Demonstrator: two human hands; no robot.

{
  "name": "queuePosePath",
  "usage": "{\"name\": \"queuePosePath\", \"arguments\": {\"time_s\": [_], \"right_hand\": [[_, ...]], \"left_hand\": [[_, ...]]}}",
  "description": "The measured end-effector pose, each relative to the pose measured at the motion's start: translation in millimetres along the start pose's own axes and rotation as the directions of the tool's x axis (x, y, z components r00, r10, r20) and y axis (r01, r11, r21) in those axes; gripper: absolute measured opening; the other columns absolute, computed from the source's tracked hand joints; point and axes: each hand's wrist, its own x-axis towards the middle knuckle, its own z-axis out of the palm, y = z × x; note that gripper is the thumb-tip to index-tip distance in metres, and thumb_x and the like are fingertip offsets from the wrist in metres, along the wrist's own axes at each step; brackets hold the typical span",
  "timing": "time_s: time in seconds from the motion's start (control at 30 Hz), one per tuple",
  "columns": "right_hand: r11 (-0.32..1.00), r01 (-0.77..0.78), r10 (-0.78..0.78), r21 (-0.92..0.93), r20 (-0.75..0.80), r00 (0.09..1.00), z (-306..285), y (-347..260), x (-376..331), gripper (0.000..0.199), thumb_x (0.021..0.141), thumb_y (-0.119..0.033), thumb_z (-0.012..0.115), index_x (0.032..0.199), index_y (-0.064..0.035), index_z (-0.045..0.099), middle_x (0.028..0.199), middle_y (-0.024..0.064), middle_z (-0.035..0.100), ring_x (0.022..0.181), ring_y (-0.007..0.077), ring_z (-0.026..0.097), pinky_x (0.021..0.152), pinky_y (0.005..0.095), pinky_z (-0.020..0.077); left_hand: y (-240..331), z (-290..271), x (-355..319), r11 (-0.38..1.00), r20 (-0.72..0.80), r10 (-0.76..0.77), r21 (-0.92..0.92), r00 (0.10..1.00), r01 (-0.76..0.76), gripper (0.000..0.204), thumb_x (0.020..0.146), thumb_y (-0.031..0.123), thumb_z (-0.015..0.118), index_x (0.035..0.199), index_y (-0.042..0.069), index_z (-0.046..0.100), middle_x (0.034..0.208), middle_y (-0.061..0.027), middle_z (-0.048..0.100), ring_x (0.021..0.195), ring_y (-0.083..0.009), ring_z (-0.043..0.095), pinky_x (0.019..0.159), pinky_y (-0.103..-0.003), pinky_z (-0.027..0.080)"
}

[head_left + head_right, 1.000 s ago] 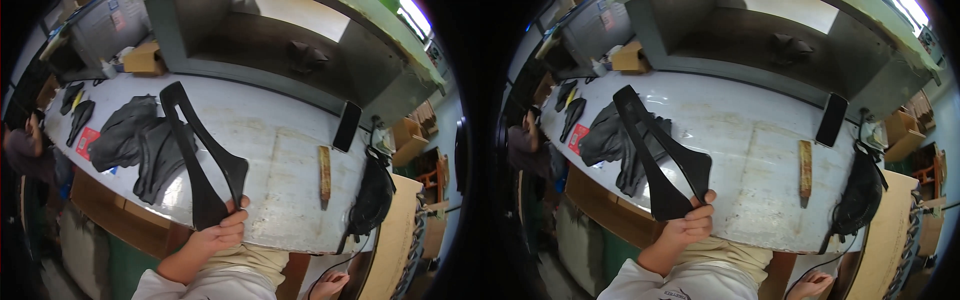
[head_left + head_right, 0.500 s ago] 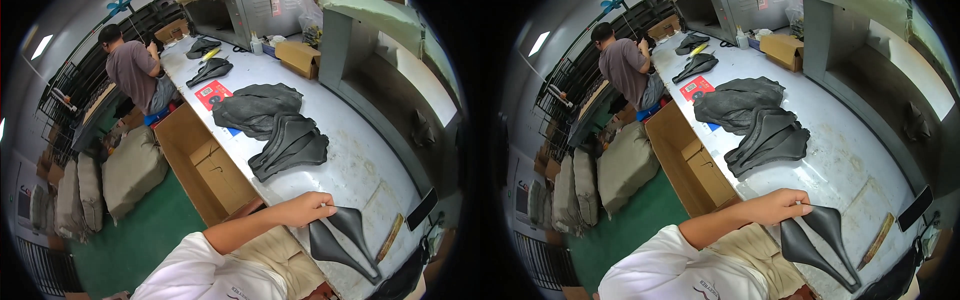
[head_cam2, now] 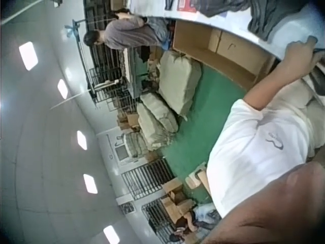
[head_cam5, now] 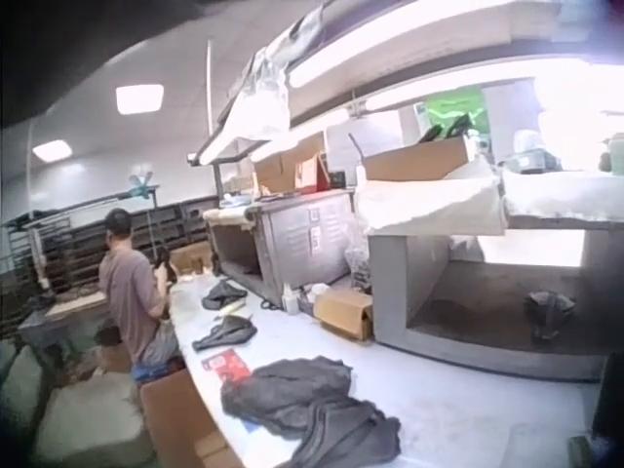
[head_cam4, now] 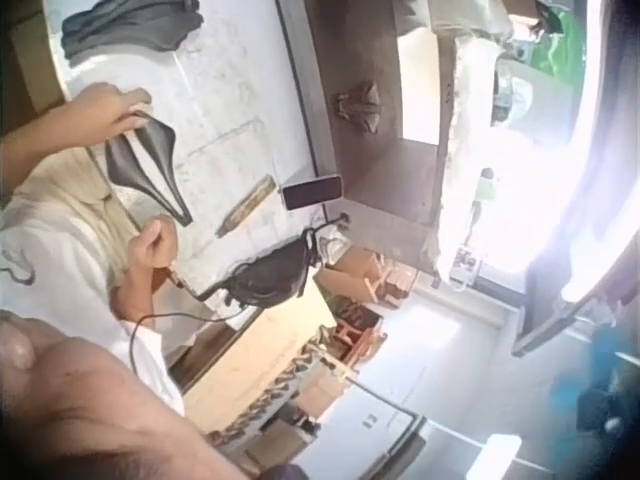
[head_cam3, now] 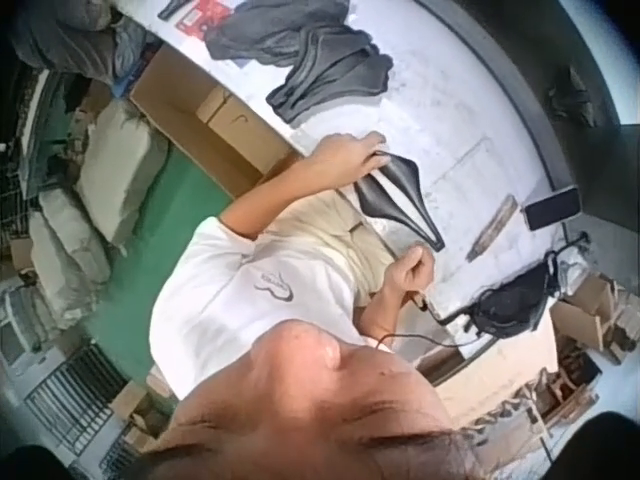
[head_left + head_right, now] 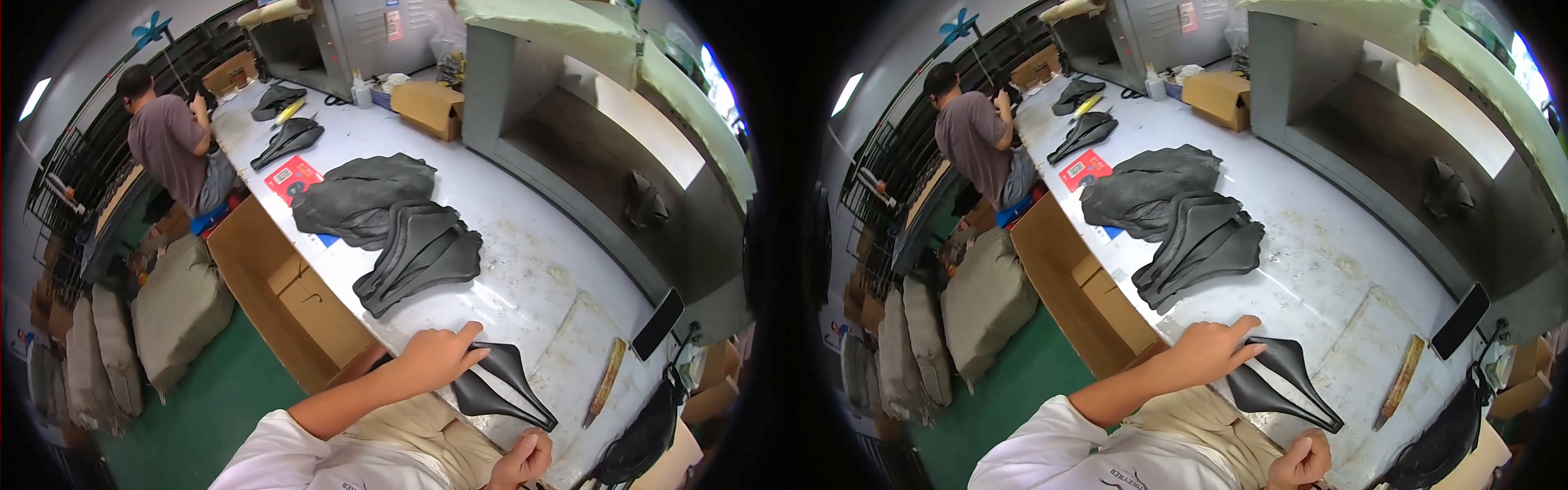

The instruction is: Inspecting and organizing bicycle saddle components on an industrial workbench.

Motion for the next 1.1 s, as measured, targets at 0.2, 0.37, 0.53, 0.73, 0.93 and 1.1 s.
{"name": "queuePosePath", "arguments": {"time_s": [0.2, 0.37, 0.53, 0.73, 0.93, 1.1], "right_hand": [[0.990, -0.141, 0.138, -0.010, -0.128, 0.982, -9, 12, -18, 0.028, 0.098, -0.020, 0.061, 0.084, 0.0042, 0.062, 0.075, 0.0147, 0.065, 0.064, 0.0232, 0.059, 0.061, 0.0360, 0.0497], [0.999, 0.030, -0.025, 0.036, -0.123, 0.992, -1, 29, -16, 0.026, 0.101, -0.019, 0.049, 0.079, -0.0047, 0.048, 0.055, 0.0027, 0.044, 0.045, 0.0155, 0.039, 0.045, 0.0280, 0.0309], [0.996, 0.011, -0.009, 0.087, -0.030, 1.000, -2, 12, -6, 0.023, 0.095, -0.014, 0.056, 0.078, -0.0008, 0.050, 0.059, 0.0097, 0.051, 0.051, 0.0197, 0.048, 0.049, 0.0308, 0.0365], [0.994, 0.020, -0.017, 0.108, -0.029, 0.999, -1, 12, -5, 0.021, 0.094, -0.013, 0.057, 0.078, -0.0004, 0.052, 0.059, 0.0095, 0.052, 0.050, 0.0205, 0.048, 0.048, 0.0312, 0.0362], [0.998, 0.051, -0.053, 0.034, 0.042, 0.998, -8, 3, 1, 0.017, 0.094, -0.007, 0.059, 0.081, 0.0038, 0.059, 0.071, 0.0180, 0.061, 0.058, 0.0324, 0.057, 0.057, 0.0378, 0.0487], [0.999, 0.039, -0.039, 0.026, 0.022, 0.999, -7, 7, -3, 0.014, 0.093, -0.005, 0.059, 0.082, 0.0036, 0.060, 0.071, 0.0184, 0.062, 0.058, 0.0339, 0.058, 0.055, 0.0394, 0.0482]], "left_hand": [[-21, -24, 6, 0.979, -0.310, 0.166, -0.065, 0.936, -0.195, 0.033, 0.088, 0.025, 0.071, 0.114, 0.007, 0.060, 0.076, -0.0086, 0.063, 0.059, -0.0271, 0.061, 0.054, -0.038, 0.049], [-54, -74, 31, 0.998, -0.520, 0.069, 0.031, 0.851, -0.062, 0.028, 0.084, 0.012, 0.072, 0.109, 0.005, 0.062, 0.085, -0.0123, 0.062, 0.069, -0.0276, 0.061, 0.063, -0.037, 0.050], [-90, -92, 20, 0.878, -0.533, 0.056, 0.429, 0.844, 0.212, 0.047, 0.082, 0.031, 0.074, 0.113, -0.001, 0.059, 0.093, -0.0168, 0.064, 0.084, -0.0351, 0.064, 0.074, -0.045, 0.050], [-105, -84, 18, 0.900, -0.257, -0.436, -0.106, 0.862, 0.423, 0.074, 0.070, 0.044, 0.083, 0.121, -0.004, 0.057, 0.085, -0.0140, 0.066, 0.078, -0.0268, 0.065, 0.072, -0.036, 0.051], [-105, -86, 9, 0.918, -0.114, -0.314, -0.289, 0.943, 0.271, 0.055, 0.074, 0.025, 0.081, 0.113, -0.007, 0.059, 0.089, -0.0131, 0.066, 0.080, -0.0197, 0.064, 0.073, -0.034, 0.051], [-98, -101, -12, 0.842, -0.206, -0.307, -0.514, 0.929, 0.164, 0.040, 0.081, 0.011, 0.076, 0.113, -0.003, 0.058, 0.091, -0.0055, 0.063, 0.081, -0.0144, 0.062, 0.071, -0.031, 0.051]]}}
